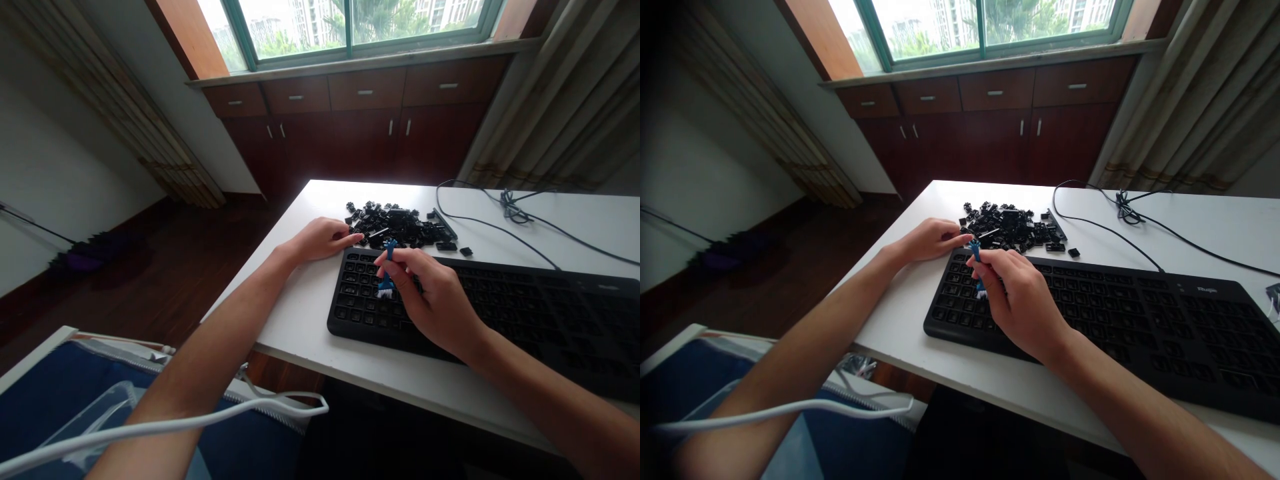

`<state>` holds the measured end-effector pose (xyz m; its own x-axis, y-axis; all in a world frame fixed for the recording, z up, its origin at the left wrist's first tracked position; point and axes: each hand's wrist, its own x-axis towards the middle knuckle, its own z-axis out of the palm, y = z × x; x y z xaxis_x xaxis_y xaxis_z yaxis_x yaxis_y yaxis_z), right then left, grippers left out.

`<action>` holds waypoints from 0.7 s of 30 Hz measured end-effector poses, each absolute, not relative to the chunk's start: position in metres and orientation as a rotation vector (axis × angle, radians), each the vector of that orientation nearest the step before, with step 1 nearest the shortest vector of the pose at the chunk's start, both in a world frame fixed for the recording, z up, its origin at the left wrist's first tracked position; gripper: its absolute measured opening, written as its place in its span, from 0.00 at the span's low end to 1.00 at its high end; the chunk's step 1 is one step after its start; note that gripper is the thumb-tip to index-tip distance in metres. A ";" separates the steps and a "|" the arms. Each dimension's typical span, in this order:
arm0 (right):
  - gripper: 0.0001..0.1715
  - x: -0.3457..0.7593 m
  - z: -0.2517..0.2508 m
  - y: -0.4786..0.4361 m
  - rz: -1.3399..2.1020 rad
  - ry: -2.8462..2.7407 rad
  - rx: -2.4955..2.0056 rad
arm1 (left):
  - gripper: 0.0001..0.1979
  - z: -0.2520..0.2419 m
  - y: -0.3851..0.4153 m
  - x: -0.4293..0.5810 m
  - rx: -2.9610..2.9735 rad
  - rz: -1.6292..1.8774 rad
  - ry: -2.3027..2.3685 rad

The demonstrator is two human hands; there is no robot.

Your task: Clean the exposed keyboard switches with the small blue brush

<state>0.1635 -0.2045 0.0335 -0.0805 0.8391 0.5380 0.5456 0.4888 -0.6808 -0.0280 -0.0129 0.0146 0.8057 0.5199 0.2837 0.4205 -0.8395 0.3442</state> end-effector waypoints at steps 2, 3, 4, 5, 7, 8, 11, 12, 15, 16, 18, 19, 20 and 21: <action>0.09 0.163 0.033 -0.204 0.377 -1.754 -1.174 | 0.27 0.014 -0.013 -0.028 2.727 0.540 0.723; 0.09 0.163 0.033 -0.204 0.382 -1.754 -1.174 | 0.27 0.014 -0.013 -0.028 2.726 0.541 0.722; 0.09 0.163 0.034 -0.204 0.389 -1.755 -1.175 | 0.27 0.013 -0.012 -0.028 2.725 0.545 0.722; 0.09 0.163 0.034 -0.204 0.395 -1.758 -1.177 | 0.27 0.013 -0.012 -0.028 2.723 0.547 0.723; 0.10 0.163 0.034 -0.205 0.396 -1.769 -1.179 | 0.27 0.012 -0.012 -0.029 2.717 0.551 0.725; 0.10 0.164 0.035 -0.205 0.391 -1.774 -1.178 | 0.27 0.012 -0.012 -0.029 2.715 0.550 0.726; 0.10 0.164 0.035 -0.205 0.381 -1.779 -1.174 | 0.27 0.012 -0.012 -0.028 2.710 0.547 0.727; 0.10 0.164 0.035 -0.205 0.381 -1.778 -1.171 | 0.27 0.012 -0.012 -0.028 2.710 0.547 0.727; 0.10 0.164 0.035 -0.205 0.387 -1.770 -1.160 | 0.27 0.013 -0.012 -0.028 2.717 0.540 0.729; 0.10 0.164 0.034 -0.205 0.391 -1.769 -1.155 | 0.27 0.013 -0.012 -0.027 2.719 0.538 0.731; 0.09 0.163 0.034 -0.205 0.393 -1.768 -1.146 | 0.27 0.014 -0.013 -0.027 2.723 0.538 0.735; 0.09 0.163 0.034 -0.205 0.394 -1.767 -1.144 | 0.27 0.014 -0.013 -0.027 2.725 0.540 0.735; 0.09 0.163 0.033 -0.205 0.395 -1.763 -1.142 | 0.27 0.014 -0.013 -0.027 2.727 0.542 0.734; 0.09 0.163 0.033 -0.206 0.401 -1.759 -1.143 | 0.27 0.014 -0.013 -0.027 2.730 0.541 0.733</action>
<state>0.1626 -0.2057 0.0330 -0.0957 0.8352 0.5415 0.5182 0.5063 -0.6893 -0.0270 -0.0126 0.0144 0.8030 0.5238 0.2843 0.4257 -0.8379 0.3416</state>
